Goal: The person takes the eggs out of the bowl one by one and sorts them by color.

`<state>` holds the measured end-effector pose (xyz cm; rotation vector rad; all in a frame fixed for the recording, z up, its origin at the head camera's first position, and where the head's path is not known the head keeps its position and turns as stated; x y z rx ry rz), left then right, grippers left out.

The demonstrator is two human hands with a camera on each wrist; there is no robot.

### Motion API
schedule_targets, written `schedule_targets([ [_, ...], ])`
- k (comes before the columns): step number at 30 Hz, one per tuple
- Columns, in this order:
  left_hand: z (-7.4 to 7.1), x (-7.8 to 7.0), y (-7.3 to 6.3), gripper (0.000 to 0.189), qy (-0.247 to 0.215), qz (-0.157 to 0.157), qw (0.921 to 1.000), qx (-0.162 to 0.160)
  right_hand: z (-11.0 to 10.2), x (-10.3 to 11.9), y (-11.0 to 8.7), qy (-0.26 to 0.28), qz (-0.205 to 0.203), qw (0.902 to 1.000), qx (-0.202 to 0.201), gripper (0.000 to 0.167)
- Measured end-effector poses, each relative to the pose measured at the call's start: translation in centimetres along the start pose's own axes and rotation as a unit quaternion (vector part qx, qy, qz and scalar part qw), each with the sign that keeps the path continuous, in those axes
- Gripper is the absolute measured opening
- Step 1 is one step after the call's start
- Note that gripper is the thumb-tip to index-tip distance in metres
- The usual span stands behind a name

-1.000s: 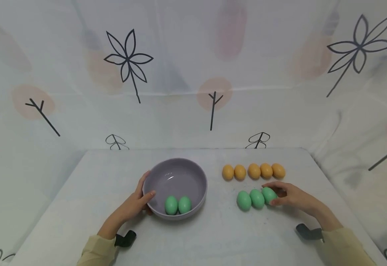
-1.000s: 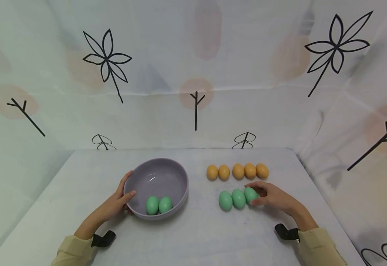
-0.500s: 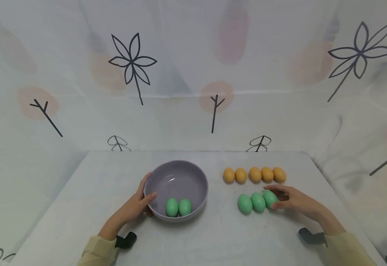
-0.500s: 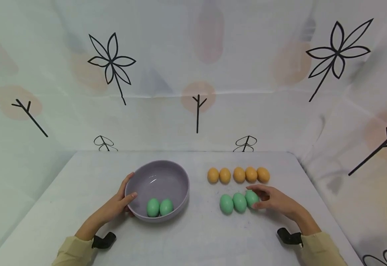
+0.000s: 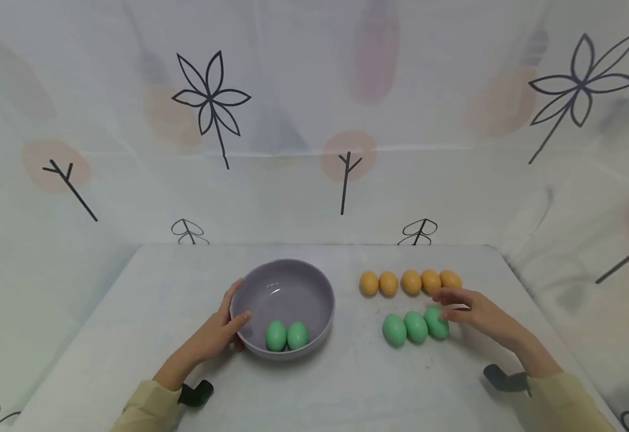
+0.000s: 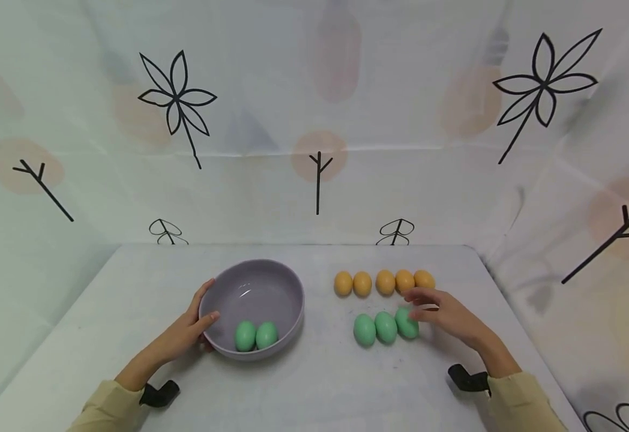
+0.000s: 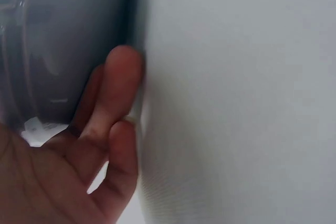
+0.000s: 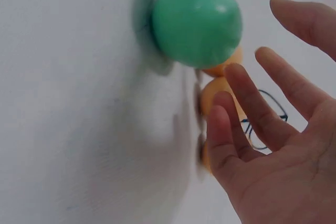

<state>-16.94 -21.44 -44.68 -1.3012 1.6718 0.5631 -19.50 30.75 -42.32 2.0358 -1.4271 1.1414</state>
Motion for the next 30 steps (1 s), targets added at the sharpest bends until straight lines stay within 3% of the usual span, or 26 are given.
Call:
schedule_targets([
  [5, 0.0, 0.0, -0.2, 0.072, 0.036, -0.001, 0.9989, -0.03, -0.4, 1.8, 0.6, -0.032, -0.038, 0.998, -0.038, 0.037],
  [9, -0.2, -0.1, -0.2, 0.072, 0.068, -0.008, 0.9961, -0.056, 0.1, 3.6, 1.4, -0.025, -0.067, 0.9967, -0.038, 0.034],
  [19, -0.6, -1.5, -0.2, 0.071, 0.151, -0.026, 0.9828, -0.103, 3.0, 9.6, 3.6, -0.027, -0.133, 0.9903, 0.029, 0.032],
  [30, -0.1, -1.7, -0.1, 0.081, 0.122, -0.036, 0.9865, -0.102, 6.0, 15.5, 7.1, -0.037, -0.193, 0.9749, 0.105, 0.028],
])
Point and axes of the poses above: each hand's wrist, its own y-axis towards the middle knuckle, its own z-axis out of the palm, x = y × z, the point moved 5 cm from there along y, towards the middle knuckle, and after that the axes turned 3 degrees about x, right-handed, at the moved point
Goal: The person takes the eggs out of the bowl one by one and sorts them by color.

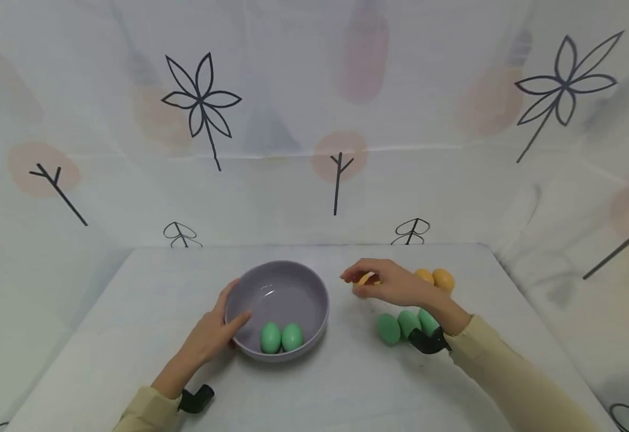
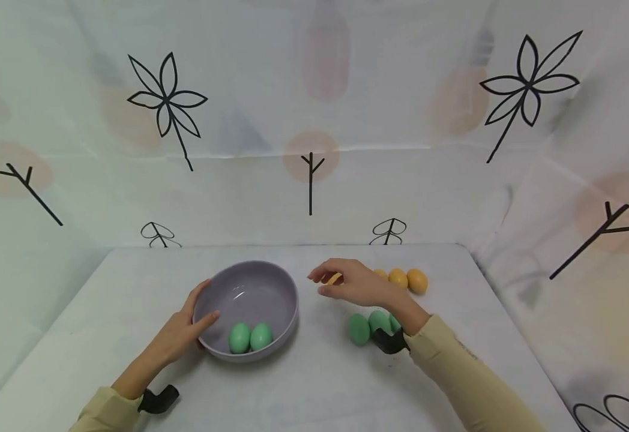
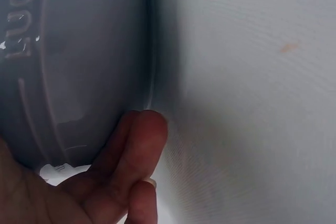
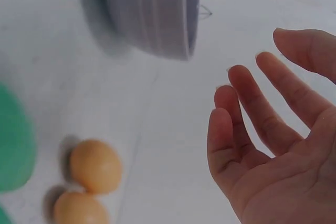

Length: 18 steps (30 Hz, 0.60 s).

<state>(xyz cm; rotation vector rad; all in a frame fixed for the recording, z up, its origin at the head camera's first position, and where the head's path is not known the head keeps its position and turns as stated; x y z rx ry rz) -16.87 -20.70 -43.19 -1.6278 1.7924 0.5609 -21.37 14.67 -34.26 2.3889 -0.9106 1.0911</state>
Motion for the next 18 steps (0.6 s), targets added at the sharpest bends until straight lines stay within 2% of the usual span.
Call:
schedule_targets([
  [8, 0.1, -0.1, 0.1, 0.084, -0.002, -0.006, 0.9998, 0.018, 1.2, 2.5, 5.1, 0.028, 0.001, 0.999, 0.035, 0.026],
  [15, 0.0, -0.2, 0.0, 0.082, -0.005, -0.011, 0.9993, 0.036, 3.2, 3.0, 9.3, 0.013, -0.032, 0.9942, 0.102, 0.025],
  [18, 0.0, -0.2, 0.0, 0.083, -0.02, -0.015, 0.9986, 0.046, 4.2, 3.3, 10.8, 0.032, -0.026, 0.9902, 0.133, 0.023],
])
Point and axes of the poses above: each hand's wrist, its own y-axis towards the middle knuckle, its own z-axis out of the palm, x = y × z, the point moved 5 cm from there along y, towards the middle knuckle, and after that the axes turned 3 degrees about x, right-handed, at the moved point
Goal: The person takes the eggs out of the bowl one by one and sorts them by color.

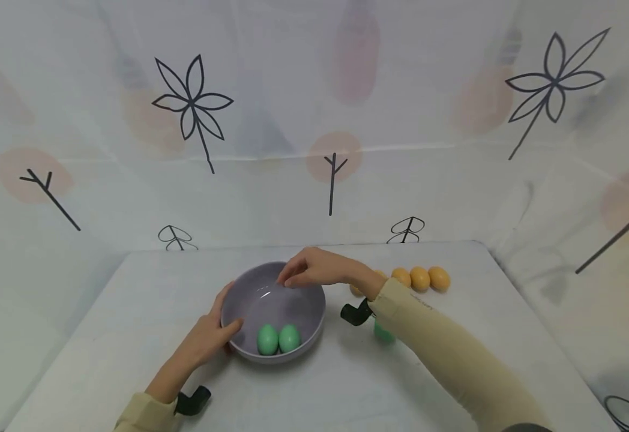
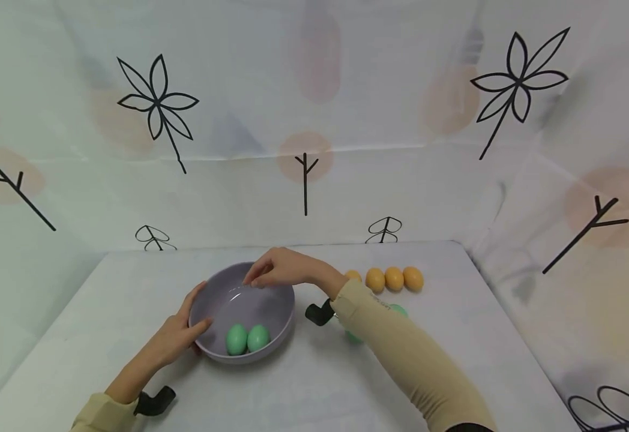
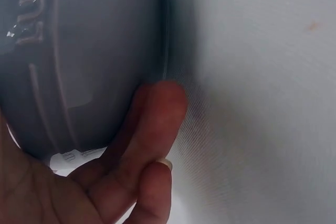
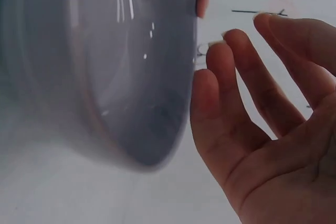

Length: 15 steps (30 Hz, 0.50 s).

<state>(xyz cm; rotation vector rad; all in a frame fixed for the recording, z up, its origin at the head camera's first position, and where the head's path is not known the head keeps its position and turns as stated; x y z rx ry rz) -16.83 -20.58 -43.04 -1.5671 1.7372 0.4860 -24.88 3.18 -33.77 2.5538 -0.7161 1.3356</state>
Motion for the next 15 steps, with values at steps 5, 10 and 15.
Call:
schedule_targets([
  [5, 0.1, 0.1, -0.1, 0.083, -0.034, 0.005, 0.9993, 0.01, 1.0, 0.4, 2.4, 0.045, 0.017, 0.9978, 0.046, 0.024],
  [10, 0.0, 0.1, -0.2, 0.084, -0.042, 0.009, 0.9989, 0.019, 2.1, 0.2, 4.6, 0.072, 0.032, 0.994, 0.075, 0.028],
  [15, 0.0, 0.2, -0.2, 0.084, -0.042, 0.008, 0.9988, 0.025, 3.6, -0.6, 6.3, 0.084, 0.053, 0.9889, 0.111, 0.032],
])
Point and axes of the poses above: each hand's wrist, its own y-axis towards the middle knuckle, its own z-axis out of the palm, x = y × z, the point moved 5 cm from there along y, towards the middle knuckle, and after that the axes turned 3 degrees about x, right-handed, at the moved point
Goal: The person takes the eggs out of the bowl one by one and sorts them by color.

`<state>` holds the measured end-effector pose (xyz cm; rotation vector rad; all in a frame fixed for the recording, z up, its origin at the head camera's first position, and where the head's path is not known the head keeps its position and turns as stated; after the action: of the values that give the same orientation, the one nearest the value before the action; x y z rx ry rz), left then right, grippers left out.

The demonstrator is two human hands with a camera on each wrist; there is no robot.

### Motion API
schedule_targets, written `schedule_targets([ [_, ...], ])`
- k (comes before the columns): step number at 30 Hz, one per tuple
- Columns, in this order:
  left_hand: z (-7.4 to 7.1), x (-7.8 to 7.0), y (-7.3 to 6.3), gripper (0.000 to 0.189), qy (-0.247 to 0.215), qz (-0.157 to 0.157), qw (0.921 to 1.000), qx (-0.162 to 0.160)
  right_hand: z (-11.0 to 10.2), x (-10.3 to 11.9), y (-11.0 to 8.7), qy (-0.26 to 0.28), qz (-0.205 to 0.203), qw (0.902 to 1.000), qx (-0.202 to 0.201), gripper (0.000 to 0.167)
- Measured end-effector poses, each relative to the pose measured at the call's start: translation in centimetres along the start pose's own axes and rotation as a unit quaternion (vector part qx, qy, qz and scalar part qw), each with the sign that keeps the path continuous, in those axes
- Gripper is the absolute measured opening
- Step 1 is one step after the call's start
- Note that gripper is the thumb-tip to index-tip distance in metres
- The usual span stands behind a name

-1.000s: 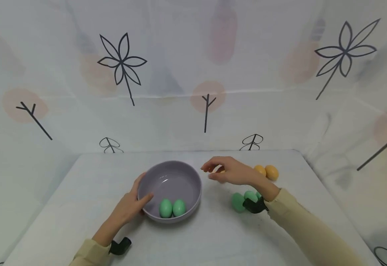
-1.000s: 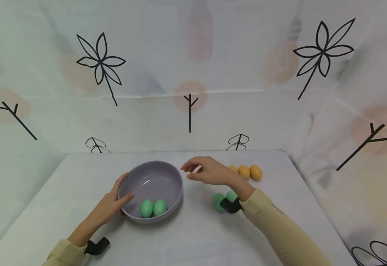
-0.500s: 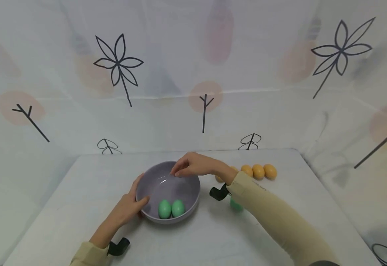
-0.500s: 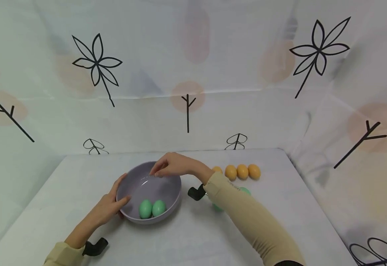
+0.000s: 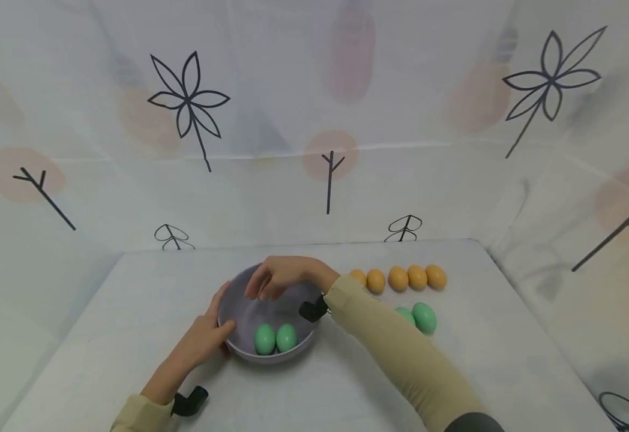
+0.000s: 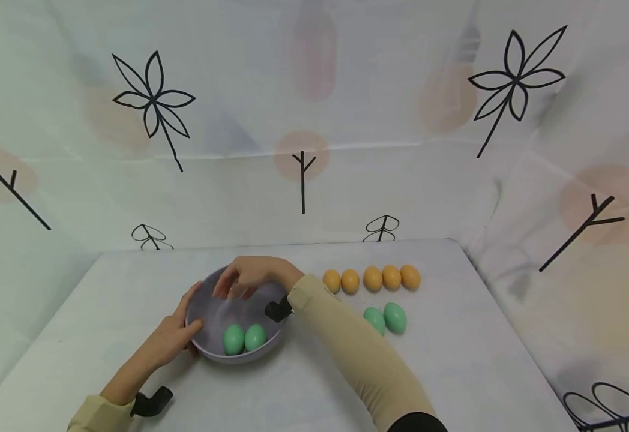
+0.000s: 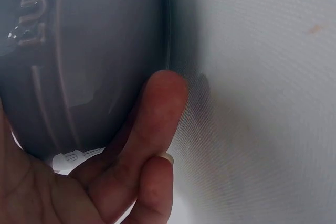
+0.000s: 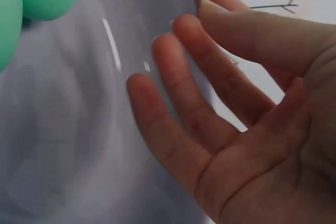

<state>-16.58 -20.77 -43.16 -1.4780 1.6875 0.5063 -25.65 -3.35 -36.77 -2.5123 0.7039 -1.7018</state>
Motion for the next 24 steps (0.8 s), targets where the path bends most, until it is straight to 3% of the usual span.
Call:
schedule_targets([
  [7, 0.1, 0.1, 0.2, 0.085, -0.007, 0.001, 1.0, -0.005, 1.6, -1.8, 1.6, -0.019, 0.039, 0.9976, 0.054, 0.041],
  [14, 0.0, 0.2, 0.2, 0.084, -0.01, 0.0, 0.9999, -0.002, 3.3, -3.0, 2.4, -0.013, 0.065, 0.9892, 0.131, 0.045],
  [19, 0.0, 0.1, 0.2, 0.084, -0.009, 0.0, 1.0, -0.003, 3.9, -2.8, 2.4, -0.026, 0.075, 0.9865, 0.143, 0.04],
  [24, 0.0, 0.0, 0.1, 0.084, -0.005, 0.004, 1.0, -0.005, 4.3, -2.7, 2.6, -0.005, 0.097, 0.9843, 0.147, 0.037],
])
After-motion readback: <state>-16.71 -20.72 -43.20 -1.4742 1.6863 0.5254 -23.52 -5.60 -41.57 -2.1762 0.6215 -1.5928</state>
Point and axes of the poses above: each hand's wrist, its own y-axis towards the middle knuckle, its own z-axis out of the palm, x = y × z, the point moved 5 cm from there along y, towards the middle knuckle, and after that the axes turned 3 degrees about x, right-handed, at the moved point
